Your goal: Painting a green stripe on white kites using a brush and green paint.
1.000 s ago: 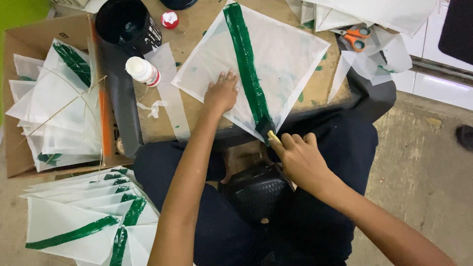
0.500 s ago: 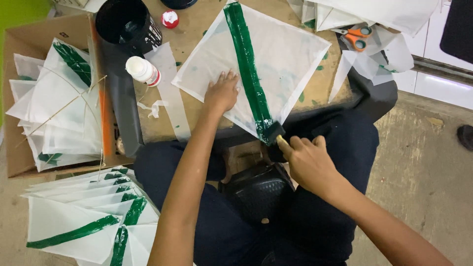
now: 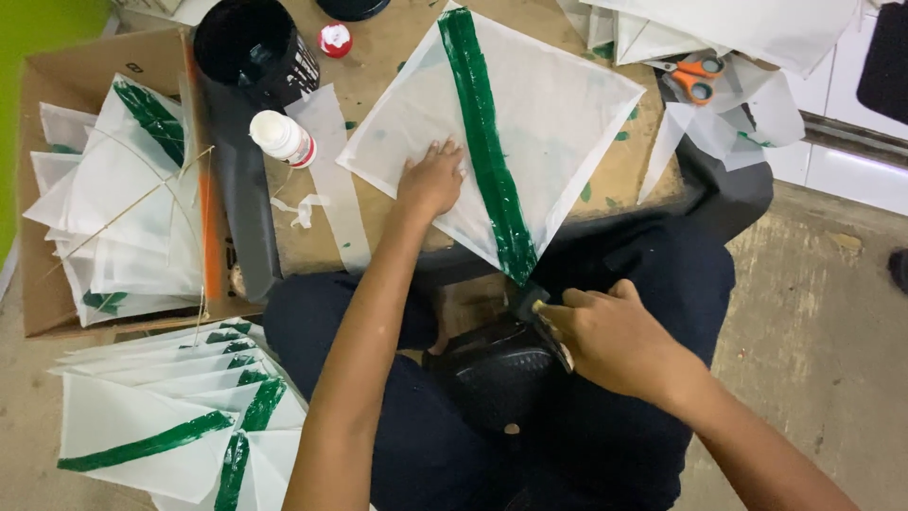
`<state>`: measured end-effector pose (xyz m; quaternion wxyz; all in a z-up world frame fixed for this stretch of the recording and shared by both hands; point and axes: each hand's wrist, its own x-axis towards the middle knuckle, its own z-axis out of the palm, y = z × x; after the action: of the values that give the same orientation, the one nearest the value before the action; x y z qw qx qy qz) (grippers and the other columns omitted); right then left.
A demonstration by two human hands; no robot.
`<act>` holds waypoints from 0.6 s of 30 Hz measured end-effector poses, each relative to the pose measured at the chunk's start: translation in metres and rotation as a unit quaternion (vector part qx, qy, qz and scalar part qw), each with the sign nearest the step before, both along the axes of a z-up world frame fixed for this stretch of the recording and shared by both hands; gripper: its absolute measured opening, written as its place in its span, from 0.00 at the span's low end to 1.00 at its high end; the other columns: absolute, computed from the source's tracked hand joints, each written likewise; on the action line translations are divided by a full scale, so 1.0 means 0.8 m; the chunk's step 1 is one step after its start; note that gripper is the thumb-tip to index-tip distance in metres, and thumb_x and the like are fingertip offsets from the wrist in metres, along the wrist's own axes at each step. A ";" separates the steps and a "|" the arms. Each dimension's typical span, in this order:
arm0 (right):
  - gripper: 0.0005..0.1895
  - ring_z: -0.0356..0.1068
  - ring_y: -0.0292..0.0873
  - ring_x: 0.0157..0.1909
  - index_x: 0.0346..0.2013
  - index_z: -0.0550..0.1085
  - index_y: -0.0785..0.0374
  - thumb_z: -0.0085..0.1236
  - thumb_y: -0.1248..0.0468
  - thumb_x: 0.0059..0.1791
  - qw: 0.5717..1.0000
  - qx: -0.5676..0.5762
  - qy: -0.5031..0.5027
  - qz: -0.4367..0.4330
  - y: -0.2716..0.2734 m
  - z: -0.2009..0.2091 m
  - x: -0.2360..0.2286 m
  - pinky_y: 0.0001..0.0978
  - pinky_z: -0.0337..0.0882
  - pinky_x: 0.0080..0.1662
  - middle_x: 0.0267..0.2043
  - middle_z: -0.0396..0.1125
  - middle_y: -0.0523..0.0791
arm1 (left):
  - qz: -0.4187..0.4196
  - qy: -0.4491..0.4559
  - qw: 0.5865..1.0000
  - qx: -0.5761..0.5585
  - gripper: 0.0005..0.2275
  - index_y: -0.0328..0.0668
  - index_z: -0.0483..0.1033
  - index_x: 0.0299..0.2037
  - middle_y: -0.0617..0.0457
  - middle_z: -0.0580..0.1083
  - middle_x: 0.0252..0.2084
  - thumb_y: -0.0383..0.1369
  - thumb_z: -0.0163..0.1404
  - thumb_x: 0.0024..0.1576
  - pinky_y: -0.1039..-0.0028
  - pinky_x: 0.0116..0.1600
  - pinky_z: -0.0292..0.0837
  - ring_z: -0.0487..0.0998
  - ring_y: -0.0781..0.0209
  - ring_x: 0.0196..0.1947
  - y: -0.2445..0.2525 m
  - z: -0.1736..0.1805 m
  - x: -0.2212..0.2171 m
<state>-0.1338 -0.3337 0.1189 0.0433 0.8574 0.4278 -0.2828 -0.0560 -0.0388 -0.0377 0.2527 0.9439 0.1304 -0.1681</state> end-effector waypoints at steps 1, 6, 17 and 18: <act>0.12 0.73 0.43 0.39 0.48 0.78 0.45 0.49 0.56 0.54 1.000 0.000 0.000 0.002 -0.003 0.006 0.003 0.42 0.59 0.48 0.34 0.72 0.37 | 0.002 0.000 1.000 0.000 0.23 0.47 0.58 0.74 0.50 0.51 0.78 0.36 0.35 0.68 0.39 0.75 0.36 0.46 0.50 0.78 0.002 -0.004 0.001; 0.15 0.79 0.57 0.36 0.46 0.82 0.53 0.59 0.67 0.45 0.982 0.147 0.075 -0.096 0.012 0.060 0.030 0.45 0.72 0.42 0.33 0.79 0.48 | 0.045 -0.021 0.997 -0.059 0.22 0.45 0.63 0.71 0.50 0.58 0.76 0.39 0.34 0.67 0.40 0.75 0.40 0.53 0.51 0.76 0.018 -0.021 0.013; 0.22 0.76 0.53 0.38 0.63 0.73 0.55 0.57 0.58 0.55 0.913 0.380 -0.107 -0.105 0.089 -0.040 0.137 0.43 0.69 0.40 0.37 0.71 0.45 | 0.136 -0.225 0.962 -0.071 0.14 0.46 0.76 0.57 0.46 0.75 0.57 0.32 0.41 0.65 0.52 0.62 0.71 0.74 0.44 0.60 0.089 0.047 0.022; 0.21 0.75 0.53 0.39 0.63 0.73 0.54 0.57 0.58 0.55 0.903 0.403 -0.103 -0.110 0.104 -0.047 0.151 0.44 0.71 0.41 0.37 0.70 0.44 | 0.130 -0.255 0.956 -0.059 0.14 0.43 0.76 0.56 0.43 0.75 0.56 0.30 0.41 0.64 0.51 0.63 0.70 0.74 0.41 0.60 0.100 0.051 0.024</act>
<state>-0.0134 -0.2506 0.0813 -0.2938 0.8676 0.4011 0.0010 -0.0368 0.0412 0.0032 0.3529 0.9134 0.1732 0.1054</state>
